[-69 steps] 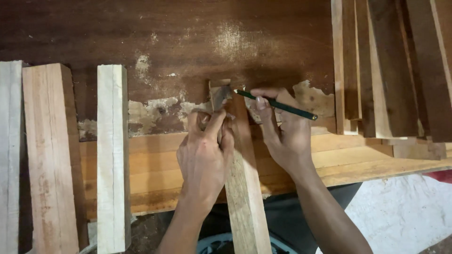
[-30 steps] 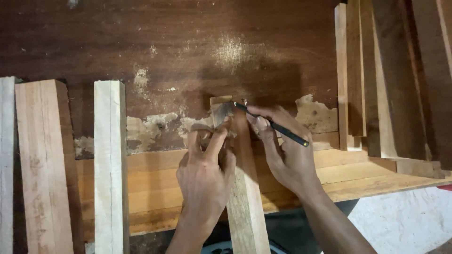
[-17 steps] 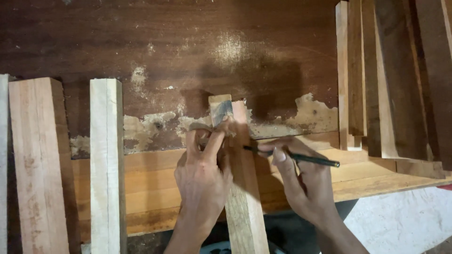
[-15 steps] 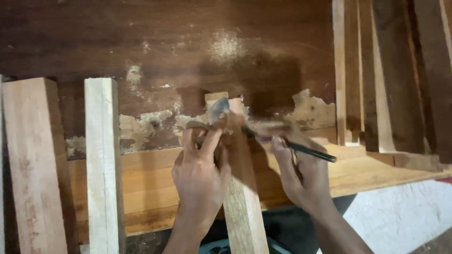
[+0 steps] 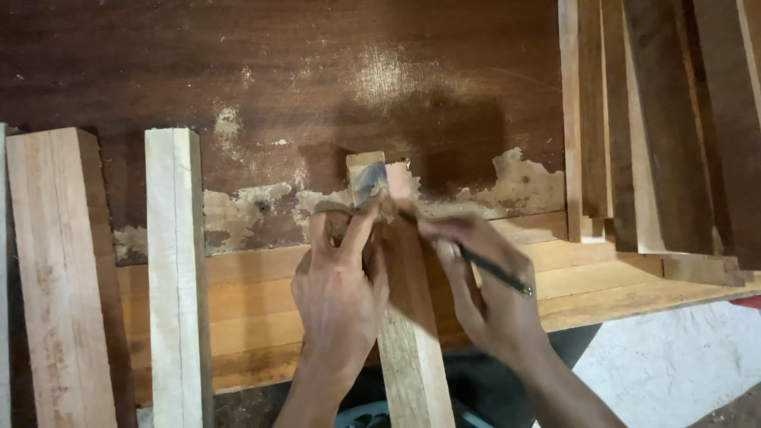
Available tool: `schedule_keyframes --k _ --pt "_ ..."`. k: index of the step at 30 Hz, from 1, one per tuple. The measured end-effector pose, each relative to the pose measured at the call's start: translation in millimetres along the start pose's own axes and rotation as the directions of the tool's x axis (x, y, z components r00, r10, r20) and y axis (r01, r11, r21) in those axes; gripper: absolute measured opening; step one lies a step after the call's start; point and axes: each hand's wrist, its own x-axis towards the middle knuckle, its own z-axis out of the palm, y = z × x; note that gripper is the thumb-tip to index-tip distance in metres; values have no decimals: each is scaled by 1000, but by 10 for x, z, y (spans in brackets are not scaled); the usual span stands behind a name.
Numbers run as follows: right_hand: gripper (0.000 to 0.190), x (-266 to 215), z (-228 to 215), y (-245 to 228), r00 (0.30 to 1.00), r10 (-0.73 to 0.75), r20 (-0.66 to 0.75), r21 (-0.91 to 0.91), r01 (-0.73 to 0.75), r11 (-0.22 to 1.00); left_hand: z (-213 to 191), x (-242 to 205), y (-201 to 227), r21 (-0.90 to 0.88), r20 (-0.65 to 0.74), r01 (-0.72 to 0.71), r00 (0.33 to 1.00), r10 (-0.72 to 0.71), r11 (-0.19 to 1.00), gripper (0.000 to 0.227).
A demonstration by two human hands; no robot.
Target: Marking wooden boards with a pencil for woodworking
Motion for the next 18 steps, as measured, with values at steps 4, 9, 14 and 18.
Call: schedule_keyframes --k 4,9,14,18 --pt "29 -292 -109 -336 993 115 33 21 -116 993 16 -9 5 6 -5 7 1000 -7 1000 58" --pt "33 -559 -179 -580 873 485 -49 203 -467 861 31 -9 12 -12 -157 -108 982 105 994 36" --pt "35 -500 -163 -187 988 136 -76 -29 -139 990 17 -34 29 -7 -32 42 999 -42 999 37" --pt "31 -187 -58 -152 994 65 -84 34 -62 997 2 -48 13 5 -85 -61 994 61 998 56"
